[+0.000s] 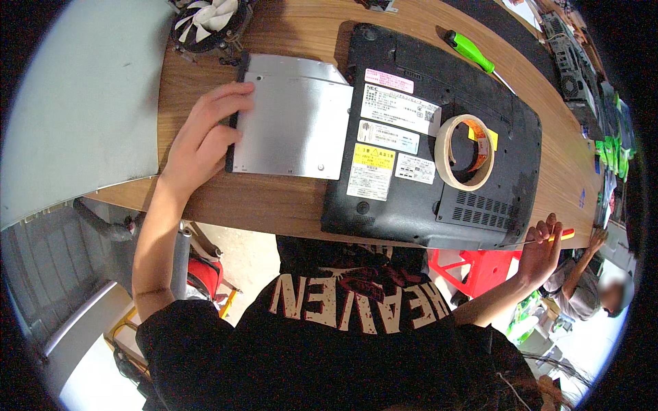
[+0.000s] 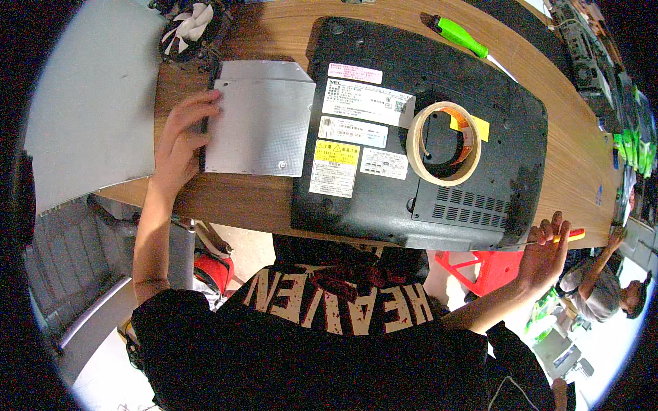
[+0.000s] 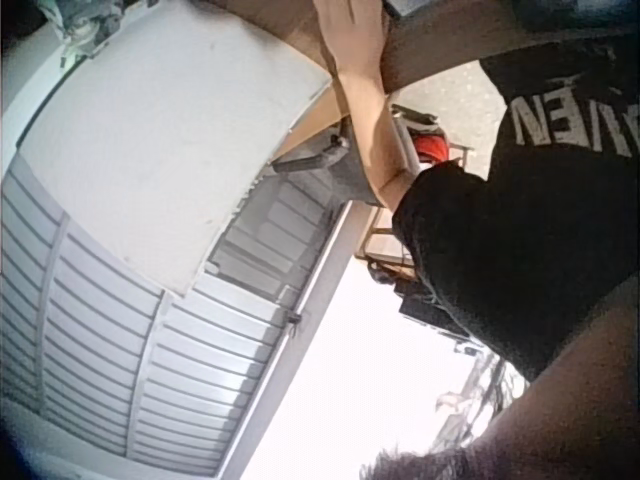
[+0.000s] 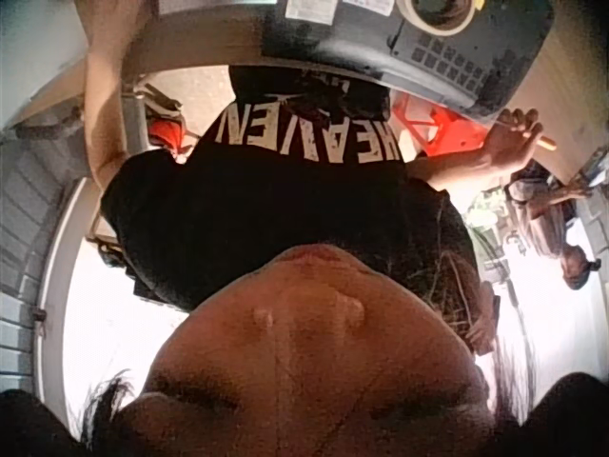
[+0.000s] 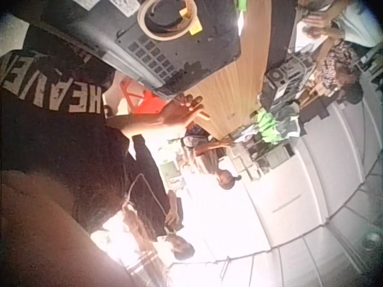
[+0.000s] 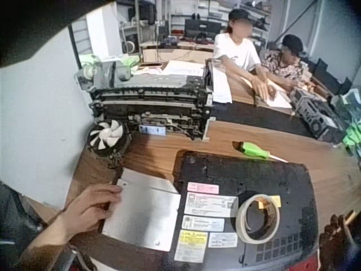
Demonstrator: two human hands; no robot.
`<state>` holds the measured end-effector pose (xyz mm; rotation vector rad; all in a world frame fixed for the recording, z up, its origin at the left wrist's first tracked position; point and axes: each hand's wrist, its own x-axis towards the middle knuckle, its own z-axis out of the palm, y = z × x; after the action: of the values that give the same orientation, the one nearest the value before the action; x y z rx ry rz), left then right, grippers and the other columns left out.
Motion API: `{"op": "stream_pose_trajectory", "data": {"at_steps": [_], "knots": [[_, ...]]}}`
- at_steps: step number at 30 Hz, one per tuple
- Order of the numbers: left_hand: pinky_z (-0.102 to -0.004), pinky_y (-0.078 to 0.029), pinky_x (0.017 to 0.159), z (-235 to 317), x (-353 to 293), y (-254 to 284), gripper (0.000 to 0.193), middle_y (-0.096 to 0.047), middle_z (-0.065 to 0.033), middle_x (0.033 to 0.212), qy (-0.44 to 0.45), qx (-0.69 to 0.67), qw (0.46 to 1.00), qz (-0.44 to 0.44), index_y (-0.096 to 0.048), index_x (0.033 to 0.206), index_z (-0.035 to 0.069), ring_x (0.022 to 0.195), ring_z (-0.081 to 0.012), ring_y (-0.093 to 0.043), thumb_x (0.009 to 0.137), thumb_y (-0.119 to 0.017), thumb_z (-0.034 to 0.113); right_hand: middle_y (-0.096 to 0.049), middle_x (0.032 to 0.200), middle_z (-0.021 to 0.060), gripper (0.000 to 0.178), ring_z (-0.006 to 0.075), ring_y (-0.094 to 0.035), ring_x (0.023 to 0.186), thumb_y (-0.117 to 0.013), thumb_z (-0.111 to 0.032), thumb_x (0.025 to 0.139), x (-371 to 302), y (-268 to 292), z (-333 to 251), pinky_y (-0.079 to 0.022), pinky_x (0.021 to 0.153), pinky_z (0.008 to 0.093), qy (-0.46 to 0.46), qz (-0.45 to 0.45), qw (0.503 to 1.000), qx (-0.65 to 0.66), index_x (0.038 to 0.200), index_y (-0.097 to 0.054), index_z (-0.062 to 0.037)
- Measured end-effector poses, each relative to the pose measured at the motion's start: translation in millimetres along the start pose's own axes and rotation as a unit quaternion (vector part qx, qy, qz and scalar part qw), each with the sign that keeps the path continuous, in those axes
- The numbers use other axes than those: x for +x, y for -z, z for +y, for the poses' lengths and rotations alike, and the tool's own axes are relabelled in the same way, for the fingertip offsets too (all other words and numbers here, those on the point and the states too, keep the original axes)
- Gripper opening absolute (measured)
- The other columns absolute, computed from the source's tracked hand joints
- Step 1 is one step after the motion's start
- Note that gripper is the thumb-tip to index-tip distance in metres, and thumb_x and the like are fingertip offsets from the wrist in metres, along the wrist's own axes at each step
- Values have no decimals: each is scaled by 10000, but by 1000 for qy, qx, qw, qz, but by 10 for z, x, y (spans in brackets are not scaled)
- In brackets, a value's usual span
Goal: The person uses a screwdriver to remove several screws from the bottom of a laptop, places the screws in a roll of tape, and then slides out the optical drive before continuing to remove more screws.
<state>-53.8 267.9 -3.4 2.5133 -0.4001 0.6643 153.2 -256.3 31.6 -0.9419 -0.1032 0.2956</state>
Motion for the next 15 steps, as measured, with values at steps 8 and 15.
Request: {"op": "stream_pose_trajectory", "data": {"at_steps": [8, 15], "knots": [[-377, -384, 959, 198, 184, -65, 327, -376, -153, 1345, 252, -98, 963, 18, -566, 961, 65, 1226, -342, -392, 659, -601, -56, -483, 1125, 104, 193, 136, -400, 754, -422, -155, 948, -9, -14, 0, -372, 670, 244, 4, 0, 1000, 0, 1033, -504, -2], [-399, -208, 1087, 339, 204, 62, 754, -100, -175, 1482, 170, 9, 970, -173, -506, 1230, 172, 1355, -362, -154, 570, -512, -191, -482, 1074, 96, 173, 133, -401, 758, -437, -152, 942, 15, -84, 39, -365, 669, 248, -6, 11, 1000, 24, 1021, -499, -11]]}}
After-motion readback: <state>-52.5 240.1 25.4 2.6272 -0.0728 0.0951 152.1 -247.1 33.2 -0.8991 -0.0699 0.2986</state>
